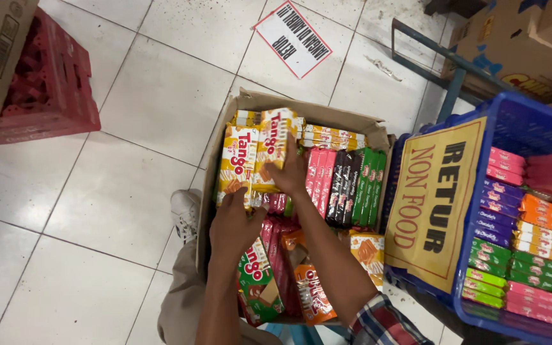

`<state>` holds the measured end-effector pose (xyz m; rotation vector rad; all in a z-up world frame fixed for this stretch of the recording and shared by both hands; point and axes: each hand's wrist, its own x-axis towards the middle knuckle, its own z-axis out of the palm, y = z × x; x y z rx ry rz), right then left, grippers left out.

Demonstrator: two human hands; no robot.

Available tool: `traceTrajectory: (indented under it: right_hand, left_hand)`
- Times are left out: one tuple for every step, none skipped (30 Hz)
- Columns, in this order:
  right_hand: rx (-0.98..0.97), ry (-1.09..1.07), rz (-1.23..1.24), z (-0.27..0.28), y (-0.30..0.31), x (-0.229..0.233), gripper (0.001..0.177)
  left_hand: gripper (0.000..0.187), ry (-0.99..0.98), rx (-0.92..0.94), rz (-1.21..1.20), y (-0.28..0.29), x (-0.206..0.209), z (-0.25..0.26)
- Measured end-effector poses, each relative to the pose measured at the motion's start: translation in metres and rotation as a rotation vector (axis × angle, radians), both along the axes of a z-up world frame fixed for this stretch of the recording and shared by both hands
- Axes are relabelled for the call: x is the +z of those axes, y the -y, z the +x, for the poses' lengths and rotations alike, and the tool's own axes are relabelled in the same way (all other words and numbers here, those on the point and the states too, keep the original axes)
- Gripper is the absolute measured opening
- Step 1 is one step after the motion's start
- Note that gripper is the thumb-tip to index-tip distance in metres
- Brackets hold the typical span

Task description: The person sits on the floor and transfers packs of Tango and Oreo biscuits from a cardboard box into a blue plastic crate. They handle the packs by hand, arranging them neatly in rows within the crate.

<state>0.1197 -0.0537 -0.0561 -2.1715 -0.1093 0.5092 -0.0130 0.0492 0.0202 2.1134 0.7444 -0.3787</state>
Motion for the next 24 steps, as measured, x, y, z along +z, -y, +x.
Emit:
traceTrajectory:
  right_hand:
    - [-0.001, 0.001, -0.002, -0.001, 0.002, 0.008, 0.096]
    - [0.046, 0.003, -0.173, -0.002, 0.002, 0.016, 0.088]
    - [0.094, 0.004, -0.344, -0.002, 0.002, 0.025, 0.081]
    - [0.09, 0.007, -0.346, -0.001, 0.004, 0.011, 0.081]
    - [0.216, -0.041, -0.574, 0.0, 0.006, -0.003, 0.076]
    - [0.341, -0.095, -0.802, -0.002, 0.008, -0.017, 0.07]
    - [0.337, -0.097, -0.805, -0.009, 0.013, -0.015, 0.07]
    - [0.375, -0.112, -0.813, -0.013, 0.016, -0.011, 0.076]
    - [0.413, -0.127, -0.82, -0.018, 0.019, -0.007, 0.082]
    - [0.409, -0.127, -0.823, -0.021, 0.022, -0.01, 0.082]
    - [0.417, -0.192, -0.795, -0.024, 0.024, -0.013, 0.098]
    - [0.427, -0.254, -0.765, -0.026, 0.026, -0.015, 0.115]
    - [0.426, -0.252, -0.768, -0.024, 0.029, -0.021, 0.115]
    - [0.506, -0.202, -0.759, -0.02, 0.031, -0.026, 0.119]
    - [0.585, -0.152, -0.749, -0.016, 0.032, -0.031, 0.124]
    - [0.584, -0.149, -0.751, -0.009, 0.026, -0.007, 0.124]
    - [0.571, -0.013, -0.781, -0.002, 0.019, 0.017, 0.093]
    - [0.557, 0.121, -0.806, 0.005, 0.012, 0.04, 0.067]
    - [0.557, 0.121, -0.806, 0.011, 0.009, 0.036, 0.067]
    - [0.661, 0.209, -0.835, 0.016, 0.006, 0.031, 0.062]
    - [0.764, 0.298, -0.862, 0.022, 0.003, 0.027, 0.057]
    - [0.764, 0.297, -0.861, 0.02, 0.006, 0.019, 0.057]
    - [0.89, 0.342, -0.913, 0.019, 0.009, 0.01, 0.051]
    - [1.014, 0.39, -0.963, 0.019, 0.011, 0.002, 0.046]
  left_hand:
    - [0.072, 0.001, -0.001, -0.002, 0.002, -0.003, -0.001]
    - [0.07, -0.001, -0.012, 0.018, 0.002, -0.006, 0.0]
    - [0.069, -0.003, -0.022, 0.038, 0.003, -0.008, 0.0]
    - [0.069, 0.001, -0.025, 0.036, 0.003, -0.01, 0.001]
    - [0.07, 0.006, -0.029, 0.051, 0.003, -0.012, 0.002]
    - [0.071, 0.008, -0.033, 0.064, 0.003, -0.015, 0.001]
    - [0.071, 0.008, -0.037, 0.061, 0.005, -0.017, -0.001]
    - [0.071, 0.017, -0.04, 0.058, 0.006, -0.019, -0.001]
    - [0.071, 0.026, -0.043, 0.055, 0.007, -0.021, -0.001]
    - [0.071, 0.028, -0.046, 0.051, 0.008, -0.025, -0.001]
    - [0.071, 0.025, -0.045, 0.063, 0.009, -0.03, -0.002]
    - [0.072, 0.022, -0.04, 0.076, 0.01, -0.034, -0.002]
    - [0.072, 0.025, -0.04, 0.074, 0.012, -0.034, -0.003]
    - [0.072, 0.018, -0.038, 0.074, 0.012, -0.035, -0.003]
    - [0.072, 0.01, -0.035, 0.074, 0.012, -0.035, -0.003]
    - [0.072, 0.013, -0.035, 0.073, 0.013, -0.033, -0.004]
    - [0.069, 0.021, -0.044, 0.075, 0.013, -0.033, -0.004]
    - [0.067, 0.025, -0.054, 0.077, 0.014, -0.032, -0.005]
    - [0.067, 0.025, -0.054, 0.077, 0.013, -0.031, -0.004]
    - [0.066, 0.023, -0.054, 0.083, 0.012, -0.03, -0.005]
    - [0.066, 0.021, -0.054, 0.089, 0.012, -0.03, -0.004]
    - [0.066, 0.02, -0.055, 0.089, 0.012, -0.028, -0.004]
    - [0.067, 0.013, -0.057, 0.083, 0.012, -0.026, -0.003]
    - [0.069, 0.01, -0.06, 0.077, 0.012, -0.024, 0.0]
